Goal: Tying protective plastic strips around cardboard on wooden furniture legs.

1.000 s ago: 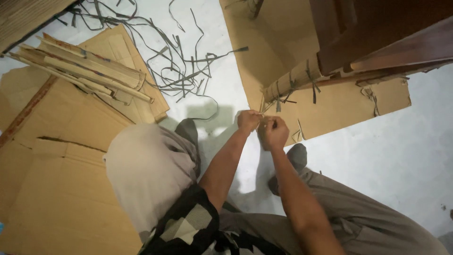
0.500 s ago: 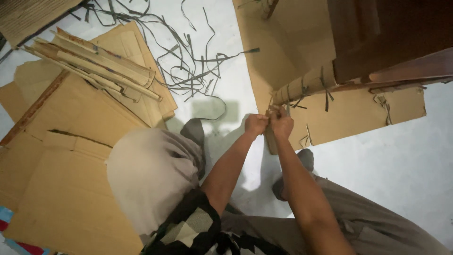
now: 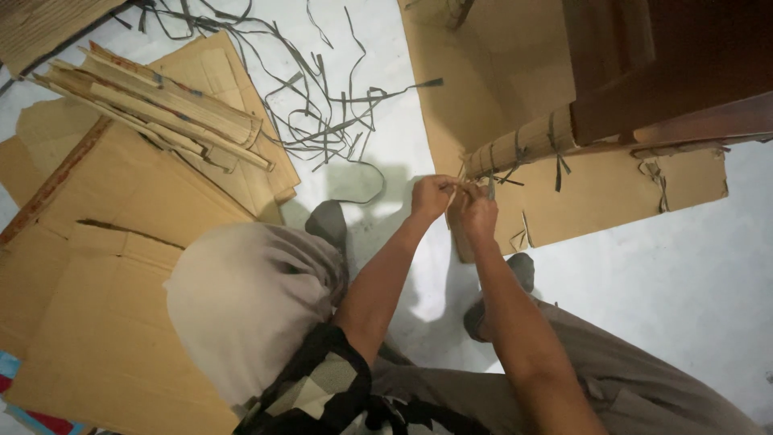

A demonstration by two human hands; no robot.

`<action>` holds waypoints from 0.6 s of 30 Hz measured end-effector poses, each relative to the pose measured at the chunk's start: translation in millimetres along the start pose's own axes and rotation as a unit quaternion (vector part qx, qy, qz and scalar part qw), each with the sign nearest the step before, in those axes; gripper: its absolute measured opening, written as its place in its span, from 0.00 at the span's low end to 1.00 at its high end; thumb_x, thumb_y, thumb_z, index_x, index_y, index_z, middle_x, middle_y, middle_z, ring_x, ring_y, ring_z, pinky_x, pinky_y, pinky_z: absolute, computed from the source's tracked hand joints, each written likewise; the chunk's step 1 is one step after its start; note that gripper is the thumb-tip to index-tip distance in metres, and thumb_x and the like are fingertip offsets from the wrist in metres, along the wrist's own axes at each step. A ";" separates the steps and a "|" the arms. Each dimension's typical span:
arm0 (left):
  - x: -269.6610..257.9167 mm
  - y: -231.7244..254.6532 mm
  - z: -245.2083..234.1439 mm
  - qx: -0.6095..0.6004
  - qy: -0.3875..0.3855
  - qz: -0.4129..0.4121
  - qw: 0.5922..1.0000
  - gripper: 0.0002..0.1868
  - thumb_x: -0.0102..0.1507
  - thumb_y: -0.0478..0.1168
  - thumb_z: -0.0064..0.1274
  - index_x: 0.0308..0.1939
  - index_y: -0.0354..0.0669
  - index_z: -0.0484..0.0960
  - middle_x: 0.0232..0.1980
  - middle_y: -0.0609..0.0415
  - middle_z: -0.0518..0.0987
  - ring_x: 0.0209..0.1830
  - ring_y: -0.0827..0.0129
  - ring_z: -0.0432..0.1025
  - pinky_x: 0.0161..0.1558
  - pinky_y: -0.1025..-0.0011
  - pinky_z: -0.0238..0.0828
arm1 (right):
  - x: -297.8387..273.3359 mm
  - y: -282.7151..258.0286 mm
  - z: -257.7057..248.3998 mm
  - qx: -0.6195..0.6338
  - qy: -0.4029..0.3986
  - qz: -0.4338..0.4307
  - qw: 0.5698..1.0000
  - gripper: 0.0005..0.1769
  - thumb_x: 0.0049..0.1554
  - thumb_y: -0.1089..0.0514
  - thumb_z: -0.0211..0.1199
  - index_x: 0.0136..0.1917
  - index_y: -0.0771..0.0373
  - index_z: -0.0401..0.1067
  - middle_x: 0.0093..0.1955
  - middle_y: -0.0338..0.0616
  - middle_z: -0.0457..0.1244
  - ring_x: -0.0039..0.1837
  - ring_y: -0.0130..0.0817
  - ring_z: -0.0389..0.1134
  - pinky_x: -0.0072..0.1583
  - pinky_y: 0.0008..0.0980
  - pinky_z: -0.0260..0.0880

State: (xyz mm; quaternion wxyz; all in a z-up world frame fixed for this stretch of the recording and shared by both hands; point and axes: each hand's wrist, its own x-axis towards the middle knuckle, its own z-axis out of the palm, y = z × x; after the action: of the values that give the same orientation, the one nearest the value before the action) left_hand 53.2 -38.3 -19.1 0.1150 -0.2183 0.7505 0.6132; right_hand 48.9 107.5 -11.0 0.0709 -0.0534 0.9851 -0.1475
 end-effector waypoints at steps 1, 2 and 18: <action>-2.1 5.2 -1.4 0.000 -0.001 0.000 1.000 0.12 0.64 0.37 0.58 0.45 0.64 0.90 0.43 0.56 0.87 0.49 0.54 0.81 0.52 0.59 0.78 | 0.5 2.3 1.9 -0.001 0.000 0.001 1.000 0.11 0.62 0.56 0.58 0.57 0.46 0.77 0.50 0.46 0.70 0.48 0.55 0.74 0.52 0.53 0.74; -4.0 10.4 -2.7 -0.013 0.001 -0.009 1.000 0.12 0.64 0.38 0.57 0.45 0.65 0.90 0.43 0.57 0.87 0.49 0.55 0.81 0.51 0.59 0.78 | 1.1 4.7 3.9 0.006 0.010 -0.001 1.000 0.09 0.63 0.56 0.59 0.55 0.49 0.77 0.48 0.46 0.69 0.48 0.53 0.74 0.51 0.50 0.74; 30.1 -30.1 48.7 -0.330 -0.092 -0.211 0.915 0.40 0.71 0.54 0.40 0.82 0.41 0.48 0.82 0.36 0.53 0.78 0.47 0.58 0.74 0.38 0.46 | -7.3 -14.6 -7.0 0.131 0.043 0.086 0.987 0.10 0.64 0.58 0.55 0.56 0.58 0.76 0.47 0.53 0.71 0.52 0.55 0.73 0.53 0.51 0.71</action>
State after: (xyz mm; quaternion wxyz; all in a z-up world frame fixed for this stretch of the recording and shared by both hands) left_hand 36.3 -1.2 -69.3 0.2316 -0.3400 0.4276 0.8050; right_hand 56.2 96.6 0.9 0.0473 0.0475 0.9603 -0.2709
